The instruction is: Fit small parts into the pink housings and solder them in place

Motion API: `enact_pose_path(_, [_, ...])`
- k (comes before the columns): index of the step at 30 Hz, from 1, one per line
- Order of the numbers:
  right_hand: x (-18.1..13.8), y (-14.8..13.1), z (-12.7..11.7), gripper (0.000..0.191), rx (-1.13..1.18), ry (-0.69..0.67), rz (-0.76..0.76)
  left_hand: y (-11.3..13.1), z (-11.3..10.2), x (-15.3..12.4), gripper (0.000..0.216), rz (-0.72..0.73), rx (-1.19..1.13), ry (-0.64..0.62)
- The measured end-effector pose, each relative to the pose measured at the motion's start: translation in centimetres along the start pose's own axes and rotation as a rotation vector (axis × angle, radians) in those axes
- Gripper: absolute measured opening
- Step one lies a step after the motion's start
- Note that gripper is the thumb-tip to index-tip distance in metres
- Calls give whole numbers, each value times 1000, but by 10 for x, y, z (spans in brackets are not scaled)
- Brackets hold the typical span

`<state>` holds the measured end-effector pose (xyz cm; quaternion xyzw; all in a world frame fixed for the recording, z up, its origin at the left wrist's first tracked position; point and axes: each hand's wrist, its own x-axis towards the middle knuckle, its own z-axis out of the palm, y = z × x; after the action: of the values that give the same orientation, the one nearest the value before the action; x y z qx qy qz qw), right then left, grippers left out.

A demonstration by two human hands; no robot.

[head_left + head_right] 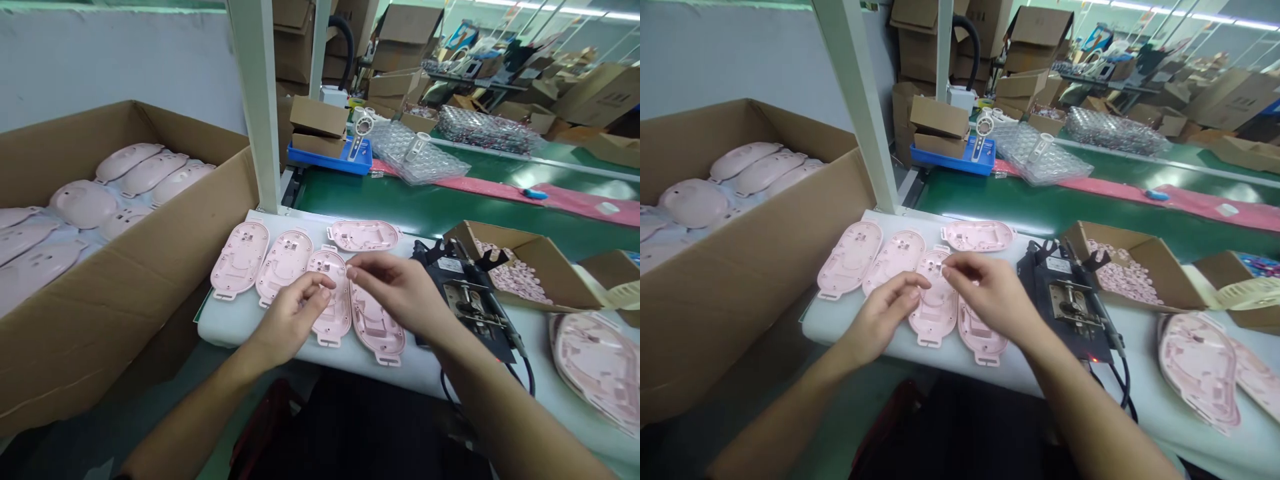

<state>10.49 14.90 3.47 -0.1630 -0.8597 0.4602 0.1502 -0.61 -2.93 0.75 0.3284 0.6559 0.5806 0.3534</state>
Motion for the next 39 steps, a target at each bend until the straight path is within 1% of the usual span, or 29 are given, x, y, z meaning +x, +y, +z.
enact_pose_path(2, [23,8,-2,16,-171,-66,55,0,-12,3,22,124,523,128])
enact_pose_path(3, [34,12,0,16,-253,-116,63,-1,-16,8,22,154,751,163])
enact_pose_path(4, [45,15,4,16,-317,-164,61,-2,-20,13,22,165,926,172])
enact_pose_path(5, [55,18,8,16,-365,-202,50,-4,-23,19,22,161,1047,157])
enact_pose_path(7, [68,22,20,16,-420,-253,17,-8,-27,31,22,146,1155,109])
enact_pose_path(10, [74,27,34,20,-481,-287,-35,-9,-28,41,25,145,1227,58])
enact_pose_path(13, [72,31,40,25,-550,-304,-65,-6,-26,44,30,156,1278,3])
enact_pose_path(16, [70,33,40,25,-612,-303,-94,-3,-22,46,33,165,1310,-55])
enact_pose_path(21, [74,39,33,29,-636,-199,-122,-4,-21,53,33,165,1348,-136])
enact_pose_path(24, [78,45,32,27,-622,-211,-117,-6,-22,56,33,162,1366,-165])
enact_pose_path(28, [81,49,35,31,-627,-260,-76,-10,-22,56,32,153,1382,-186])
enact_pose_path(31, [87,46,35,32,-651,-312,-23,-10,-21,57,33,140,1387,-206])
enact_pose_path(34, [97,37,33,32,-701,-396,42,-6,-20,58,35,119,1388,-222])
enact_pose_path(39, [108,11,35,36,-813,-545,186,3,-18,62,35,93,1348,-269])
